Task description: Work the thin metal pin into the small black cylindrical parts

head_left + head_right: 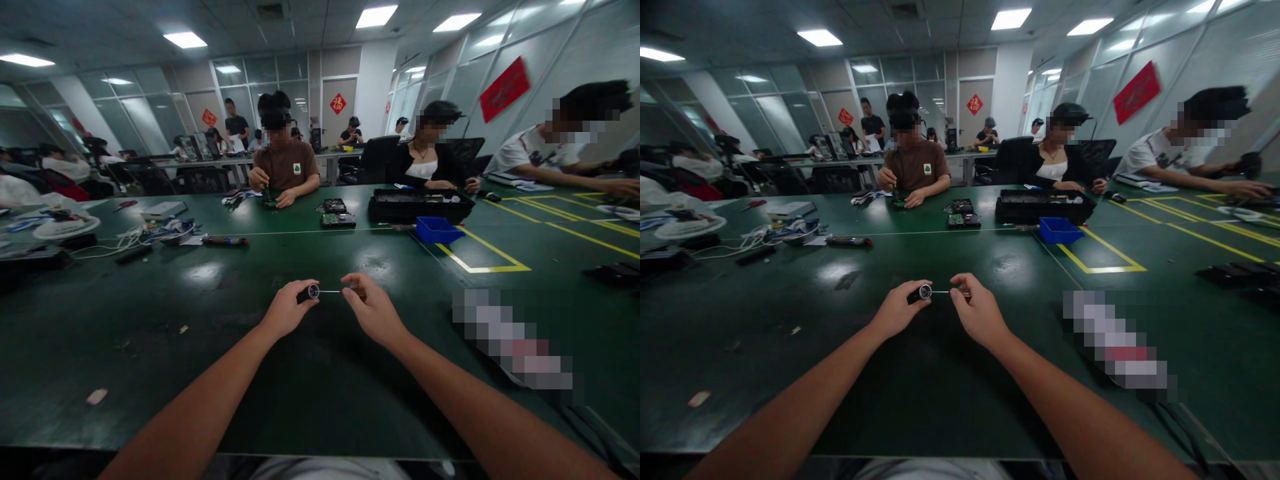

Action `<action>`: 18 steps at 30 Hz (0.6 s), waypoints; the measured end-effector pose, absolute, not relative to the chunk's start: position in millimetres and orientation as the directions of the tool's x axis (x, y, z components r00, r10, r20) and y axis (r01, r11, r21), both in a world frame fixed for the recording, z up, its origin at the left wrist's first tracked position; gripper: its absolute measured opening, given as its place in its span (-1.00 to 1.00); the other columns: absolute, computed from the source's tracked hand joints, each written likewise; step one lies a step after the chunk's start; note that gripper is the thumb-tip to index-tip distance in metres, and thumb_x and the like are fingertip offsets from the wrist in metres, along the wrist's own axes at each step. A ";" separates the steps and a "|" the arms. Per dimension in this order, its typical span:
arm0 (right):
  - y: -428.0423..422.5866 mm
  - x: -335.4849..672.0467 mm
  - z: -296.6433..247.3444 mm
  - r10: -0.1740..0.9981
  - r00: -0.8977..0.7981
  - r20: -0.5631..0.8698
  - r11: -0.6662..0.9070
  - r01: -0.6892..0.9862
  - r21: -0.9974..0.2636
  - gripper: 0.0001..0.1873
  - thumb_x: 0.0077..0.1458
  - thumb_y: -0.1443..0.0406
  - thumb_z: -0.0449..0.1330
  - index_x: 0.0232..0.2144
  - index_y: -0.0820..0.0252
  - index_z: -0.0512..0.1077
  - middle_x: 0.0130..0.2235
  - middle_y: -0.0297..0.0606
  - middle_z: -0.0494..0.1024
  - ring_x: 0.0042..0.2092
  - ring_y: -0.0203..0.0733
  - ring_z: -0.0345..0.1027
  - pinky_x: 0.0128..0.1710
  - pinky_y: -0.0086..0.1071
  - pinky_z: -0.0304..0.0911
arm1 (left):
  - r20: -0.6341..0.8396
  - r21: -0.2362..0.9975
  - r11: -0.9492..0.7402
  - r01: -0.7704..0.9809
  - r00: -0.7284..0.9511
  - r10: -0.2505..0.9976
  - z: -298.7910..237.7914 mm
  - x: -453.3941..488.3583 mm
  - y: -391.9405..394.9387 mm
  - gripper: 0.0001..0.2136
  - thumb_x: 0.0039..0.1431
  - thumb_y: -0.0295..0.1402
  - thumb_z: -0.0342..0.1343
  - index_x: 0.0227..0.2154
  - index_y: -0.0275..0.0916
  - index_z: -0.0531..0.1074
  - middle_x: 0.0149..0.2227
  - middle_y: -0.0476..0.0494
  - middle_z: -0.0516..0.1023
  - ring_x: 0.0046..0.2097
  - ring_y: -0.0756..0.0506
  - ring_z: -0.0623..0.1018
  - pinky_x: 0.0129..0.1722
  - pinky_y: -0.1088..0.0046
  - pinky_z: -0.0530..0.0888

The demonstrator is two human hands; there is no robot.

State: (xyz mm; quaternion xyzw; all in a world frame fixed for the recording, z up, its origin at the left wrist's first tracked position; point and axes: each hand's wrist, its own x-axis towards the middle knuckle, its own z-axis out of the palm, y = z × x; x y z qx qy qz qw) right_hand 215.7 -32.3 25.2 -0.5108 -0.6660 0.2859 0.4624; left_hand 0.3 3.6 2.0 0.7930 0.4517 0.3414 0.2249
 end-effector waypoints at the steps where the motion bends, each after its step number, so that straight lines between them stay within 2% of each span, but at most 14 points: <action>1: -32.4 216.0 25.8 0.948 -0.063 0.313 0.309 0.425 -0.851 -0.80 0.22 0.17 0.10 -0.18 0.07 0.46 -0.38 -0.34 0.52 -0.37 -0.16 0.40 -0.38 -0.32 0.20 | 0.337 0.664 -0.488 0.566 0.357 0.871 2.2 0.3 3.6 -0.63 0.16 -0.42 0.22 0.05 -0.11 0.47 -0.02 -0.11 0.56 0.04 -0.16 0.50 0.11 0.22 0.37; 4: -30.9 217.0 24.8 0.955 -0.074 0.286 0.289 0.435 -0.853 -0.69 0.28 0.11 0.01 -0.30 0.08 0.49 -0.40 -0.32 0.53 -0.38 -0.16 0.40 -0.39 -0.31 0.19 | 0.319 0.661 -0.476 0.580 0.357 0.878 3.1 0.5 3.4 -0.64 0.16 -0.42 0.22 0.03 -0.12 0.47 -0.02 -0.11 0.56 0.04 -0.17 0.50 0.11 0.21 0.37; 6: -29.8 216.9 22.5 0.956 -0.038 0.291 0.281 0.407 -0.869 -0.71 0.28 0.11 0.01 -0.25 0.07 0.48 -0.37 -0.31 0.54 -0.35 -0.15 0.42 -0.37 -0.30 0.22 | 0.313 0.657 -0.475 0.586 0.361 0.879 4.0 0.8 3.2 -0.64 0.16 -0.42 0.22 0.03 -0.12 0.48 -0.02 -0.12 0.56 0.04 -0.18 0.50 0.11 0.19 0.37; 9: -29.8 215.2 20.9 0.952 0.032 0.305 0.278 0.332 -0.901 -0.80 0.21 0.14 0.12 -0.19 0.08 0.42 -0.36 -0.32 0.53 -0.35 -0.14 0.41 -0.36 -0.30 0.24 | 0.316 0.652 -0.478 0.588 0.363 0.877 4.9 1.2 2.6 -0.64 0.16 -0.41 0.22 0.03 -0.11 0.47 -0.03 -0.12 0.56 0.04 -0.18 0.50 0.11 0.19 0.38; 12: -30.1 213.1 23.1 0.957 0.059 0.285 0.264 0.239 -0.935 -0.80 0.12 0.12 0.22 -0.28 0.10 0.43 -0.36 -0.28 0.54 -0.36 -0.14 0.40 -0.36 -0.29 0.26 | 0.312 0.655 -0.471 0.591 0.356 0.881 5.1 1.7 1.8 -0.65 0.17 -0.41 0.21 0.03 -0.12 0.47 -0.02 -0.12 0.56 0.05 -0.19 0.49 0.12 0.17 0.37; 16: -25.8 211.8 23.9 0.970 0.114 0.217 0.218 0.002 -0.976 -0.74 0.06 0.08 0.27 -0.31 0.14 0.47 -0.36 -0.25 0.55 -0.31 -0.13 0.42 -0.24 -0.23 0.35 | 0.325 0.661 -0.486 0.571 0.366 0.872 5.9 3.2 0.5 -0.64 0.19 -0.41 0.19 0.06 -0.12 0.45 0.02 -0.14 0.54 0.08 -0.19 0.47 0.14 0.16 0.35; 18: -22.1 212.2 21.6 0.986 0.139 0.090 0.116 -0.193 -0.974 -0.73 0.07 0.07 0.25 -0.34 0.15 0.46 -0.40 -0.26 0.51 -0.35 -0.16 0.41 -0.21 -0.20 0.38 | 0.340 0.648 -0.519 0.557 0.397 0.852 6.8 3.9 -0.2 -0.64 0.19 -0.42 0.18 0.07 -0.12 0.44 0.02 -0.13 0.54 0.07 -0.18 0.47 0.13 0.17 0.35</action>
